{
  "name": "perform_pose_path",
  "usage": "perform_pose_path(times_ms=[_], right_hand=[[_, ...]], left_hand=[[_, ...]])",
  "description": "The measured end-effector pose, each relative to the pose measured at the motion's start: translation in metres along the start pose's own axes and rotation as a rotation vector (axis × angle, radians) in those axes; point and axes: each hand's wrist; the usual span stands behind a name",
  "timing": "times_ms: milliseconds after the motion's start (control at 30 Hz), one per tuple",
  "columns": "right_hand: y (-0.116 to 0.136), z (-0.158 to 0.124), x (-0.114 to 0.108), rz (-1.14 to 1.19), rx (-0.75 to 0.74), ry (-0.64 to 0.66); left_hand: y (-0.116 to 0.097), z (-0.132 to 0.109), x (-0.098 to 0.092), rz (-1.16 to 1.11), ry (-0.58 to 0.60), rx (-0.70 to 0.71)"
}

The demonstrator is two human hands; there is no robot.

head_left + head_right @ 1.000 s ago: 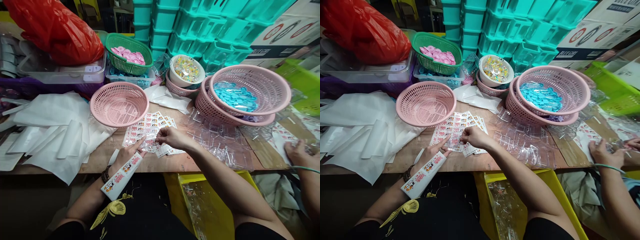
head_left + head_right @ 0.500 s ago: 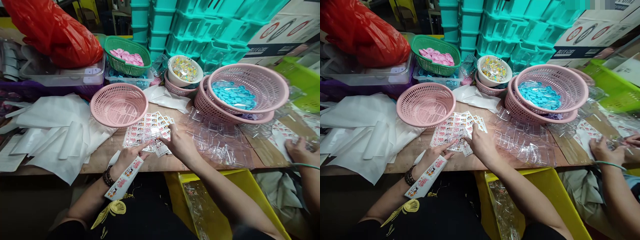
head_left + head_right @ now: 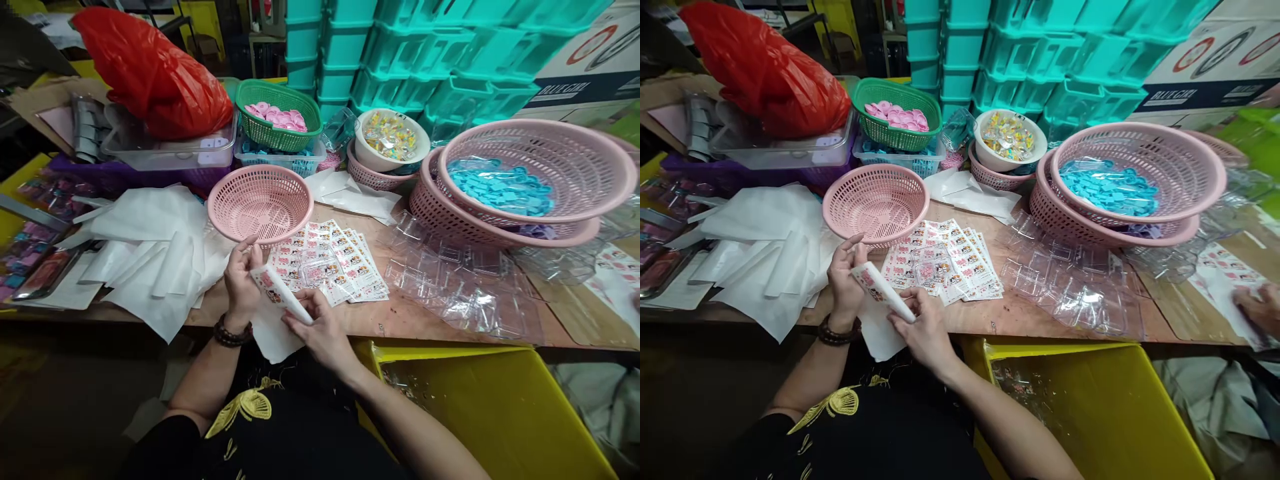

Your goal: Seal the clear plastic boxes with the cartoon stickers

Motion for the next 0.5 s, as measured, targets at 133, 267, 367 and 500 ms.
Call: perform_pose_path(times_ms=[133, 267, 367, 500], right_hand=[[0.018, 0.004, -0.035, -0.213, 0.018, 0.103], [0.032, 0.007, -0.053, -0.297, 0.078, 0.325], [0.029, 0.007, -0.059, -0.281, -0.028, 0.248], [0.02, 0.006, -0.067, -0.201, -0.116, 0.056]], left_hand=[[-0.007, 0.012, -0.03, -0.082, 0.403, 0.078], [-0.021, 0.012, -0.045, 0.226, 0.879, 0.17], [-0.018, 0.009, -0.042, 0.302, 0.983, 0.002], [-0.006, 0.009, -0.038, 0.346, 0.919, -0.092]])
Point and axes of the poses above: each hand's wrist, its own z-axis towards the middle knuckle, its own x-axis out of the palm, y = z × x, and after that the axes turned 2 degrees about -x, right-handed
